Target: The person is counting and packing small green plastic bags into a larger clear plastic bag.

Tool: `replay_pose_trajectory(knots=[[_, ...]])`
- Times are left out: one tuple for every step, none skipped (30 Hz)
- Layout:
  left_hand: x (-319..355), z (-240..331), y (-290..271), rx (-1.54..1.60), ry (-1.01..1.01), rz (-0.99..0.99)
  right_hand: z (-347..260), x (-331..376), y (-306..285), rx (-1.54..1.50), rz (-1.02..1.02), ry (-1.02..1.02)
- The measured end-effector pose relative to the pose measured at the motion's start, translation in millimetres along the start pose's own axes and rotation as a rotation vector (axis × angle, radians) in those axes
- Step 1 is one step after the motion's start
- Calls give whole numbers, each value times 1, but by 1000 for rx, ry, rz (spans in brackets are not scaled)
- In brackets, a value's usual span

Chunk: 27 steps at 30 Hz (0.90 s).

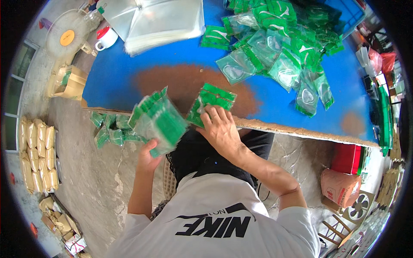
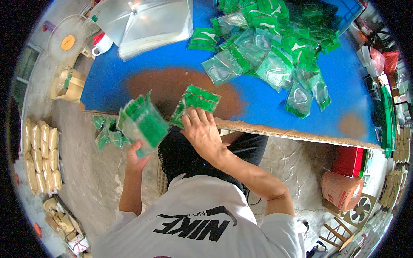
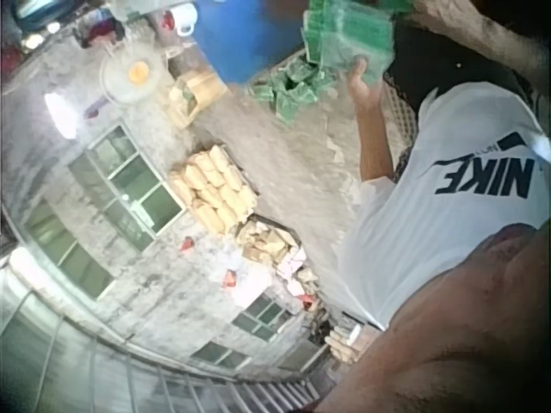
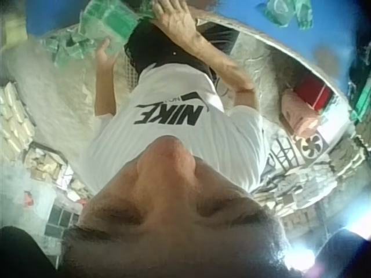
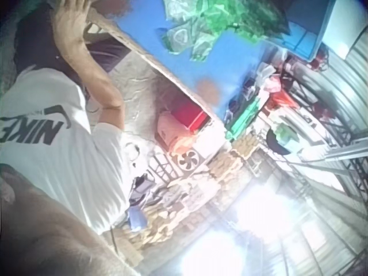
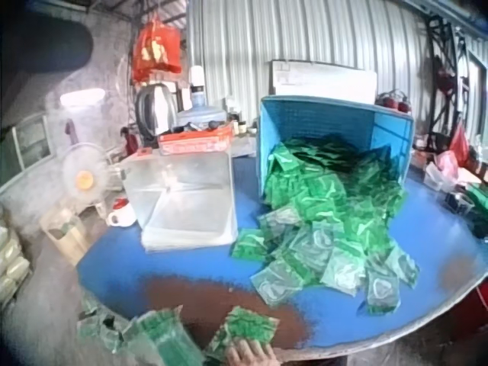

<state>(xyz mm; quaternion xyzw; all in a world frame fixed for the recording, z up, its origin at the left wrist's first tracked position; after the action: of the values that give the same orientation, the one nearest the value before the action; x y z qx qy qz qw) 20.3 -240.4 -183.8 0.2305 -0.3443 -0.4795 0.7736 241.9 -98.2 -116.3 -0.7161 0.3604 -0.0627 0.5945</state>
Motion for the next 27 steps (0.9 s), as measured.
replay_pose_trajectory(knots=[[1,-1,-6,56,-33,-70,3,-1,0,-48,114,-33],[1,-4,-12,113,-65,-139,4,-1,-2,-44,109,-39],[0,-12,-17,124,-61,-137,15,2,-6,-311,228,198],[0,-21,-9,245,-102,-244,24,5,-6,-580,342,435],[-1,-29,6,370,-147,-351,26,4,-9,-973,583,519],[-3,-39,22,383,-142,-347,22,-2,-13,-1326,703,528],[-5,-43,53,420,-148,-375,15,0,-5,-1493,646,627],[-11,-44,75,449,-166,-423,10,6,-2,-1650,608,722],[-14,-46,80,453,-173,-444,4,16,6,-1771,466,752],[-15,-50,79,401,-155,-370,0,20,14,-1797,292,724],[-15,-53,78,348,-137,-299,8,19,17,-1568,136,717],[-17,-54,75,354,-134,-308,19,16,16,-1334,-8,702],[-17,-56,61,255,-87,-175,32,5,-1,-938,100,581],[-17,-54,50,151,-40,-46,45,-14,-18,-542,199,451],[-11,-45,55,89,-26,-63,61,-30,-18,-143,312,350],[-3,-38,52,90,-17,-61,67,-43,-23,84,385,275],[2,-33,49,-12,13,-79,77,-41,-11,144,289,252],[5,-26,50,-114,47,-95,86,-37,2,202,194,228],[9,-20,54,-155,28,-95,80,-39,3,102,152,103],[10,-17,56,-148,48,-84,67,-38,-2,-2,104,-26],[10,-16,57,-103,-5,-85,56,-39,-11,-179,29,-121],[10,-16,60,-62,-60,-93,49,-40,-10,-434,-9,-233],[9,-18,63,-60,-44,-90,46,-43,-4,-563,-52,-225],[8,-26,64,5,-60,-15,45,-46,1,-692,-96,-215],[9,-32,62,65,-79,61,48,-58,1,-723,-187,-152],[9,-37,60,59,-73,57,57,-78,0,-747,-275,-83],[9,-43,58,94,-85,92,75,-99,8,-561,44,-85]])
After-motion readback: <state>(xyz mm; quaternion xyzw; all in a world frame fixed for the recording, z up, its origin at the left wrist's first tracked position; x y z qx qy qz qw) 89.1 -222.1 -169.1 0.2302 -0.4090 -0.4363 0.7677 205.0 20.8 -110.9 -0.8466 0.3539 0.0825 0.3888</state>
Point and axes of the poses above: each hand's wrist, its own x-axis away from the middle knuckle, its own y-axis out of the palm, z = x × y, the point moved 3 cm from there along -x, towards the middle knuckle
